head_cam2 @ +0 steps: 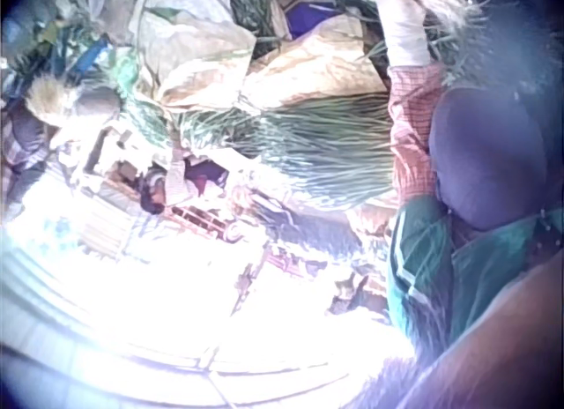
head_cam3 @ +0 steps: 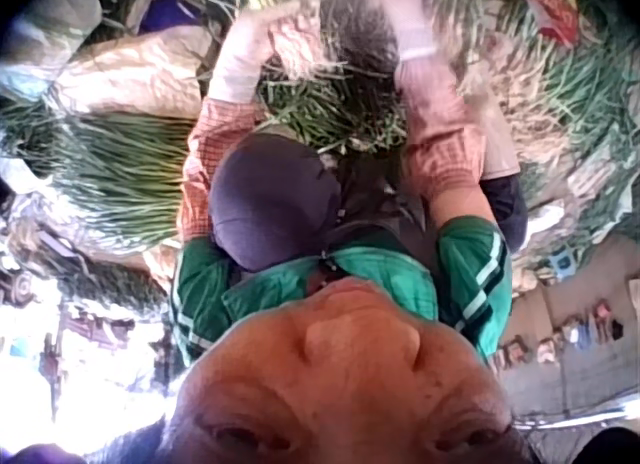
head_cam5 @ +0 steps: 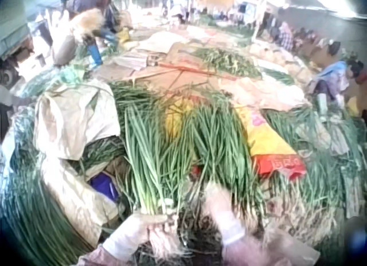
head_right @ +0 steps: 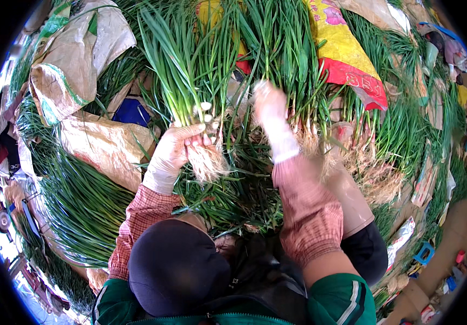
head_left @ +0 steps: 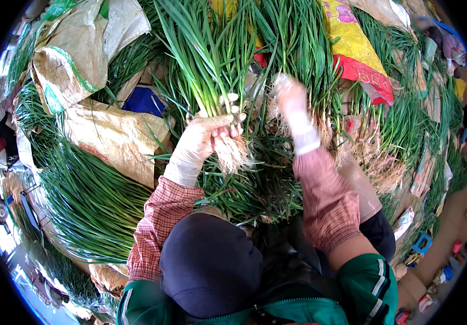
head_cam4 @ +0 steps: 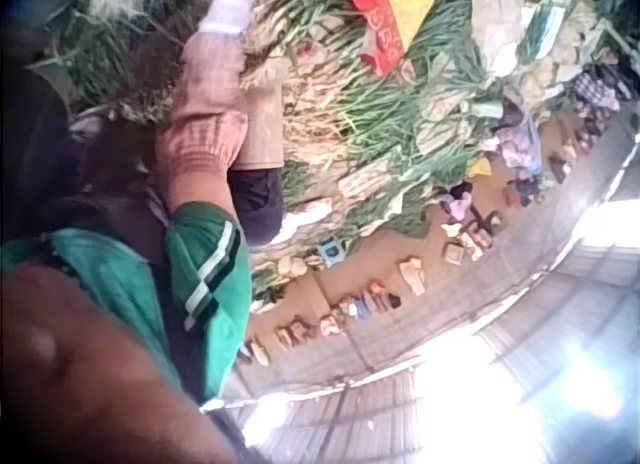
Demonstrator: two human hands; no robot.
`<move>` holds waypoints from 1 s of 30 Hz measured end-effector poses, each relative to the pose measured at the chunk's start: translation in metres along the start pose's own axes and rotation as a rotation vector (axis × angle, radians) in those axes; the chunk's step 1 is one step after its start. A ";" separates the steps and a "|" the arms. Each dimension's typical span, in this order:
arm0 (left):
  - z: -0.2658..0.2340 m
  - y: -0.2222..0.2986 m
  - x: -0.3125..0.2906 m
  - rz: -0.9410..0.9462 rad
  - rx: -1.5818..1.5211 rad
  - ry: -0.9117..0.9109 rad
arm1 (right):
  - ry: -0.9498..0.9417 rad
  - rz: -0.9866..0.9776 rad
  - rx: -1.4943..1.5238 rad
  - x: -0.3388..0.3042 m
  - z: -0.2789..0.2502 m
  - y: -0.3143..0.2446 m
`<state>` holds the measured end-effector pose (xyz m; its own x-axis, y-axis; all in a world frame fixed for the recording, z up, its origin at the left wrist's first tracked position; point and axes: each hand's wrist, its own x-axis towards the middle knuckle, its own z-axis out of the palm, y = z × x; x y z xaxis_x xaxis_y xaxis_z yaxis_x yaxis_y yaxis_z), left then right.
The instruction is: The person is trimming roots and peeling the outer layers of green onions by hand while wearing gloves, then placing them into bundles.
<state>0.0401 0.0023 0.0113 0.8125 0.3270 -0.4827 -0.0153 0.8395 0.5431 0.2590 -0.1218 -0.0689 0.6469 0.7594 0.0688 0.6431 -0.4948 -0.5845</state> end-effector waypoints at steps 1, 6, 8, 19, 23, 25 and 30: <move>0.002 -0.003 0.003 -0.016 -0.001 0.030 | 0.107 0.384 0.301 0.026 -0.007 0.007; 0.001 -0.016 0.018 -0.079 0.117 0.085 | -0.127 0.364 -0.167 0.082 -0.028 -0.012; -0.003 -0.024 0.022 -0.056 0.167 0.055 | -0.181 0.308 0.152 0.052 -0.028 -0.034; -0.004 -0.042 0.012 -0.129 0.248 0.253 | -0.086 0.478 1.007 -0.008 0.026 -0.077; -0.002 -0.045 0.014 -0.088 0.089 0.240 | -0.055 0.686 1.039 -0.036 0.022 -0.090; -0.003 -0.046 0.014 -0.079 0.016 0.286 | -0.163 0.781 1.143 -0.049 0.019 -0.092; -0.003 -0.044 0.008 -0.042 0.038 0.184 | -0.150 0.808 1.743 -0.041 0.026 -0.090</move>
<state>0.0451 -0.0307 -0.0187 0.6913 0.3689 -0.6213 0.0412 0.8383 0.5436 0.1634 -0.0973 -0.0403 0.4408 0.6723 -0.5947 -0.8638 0.1374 -0.4848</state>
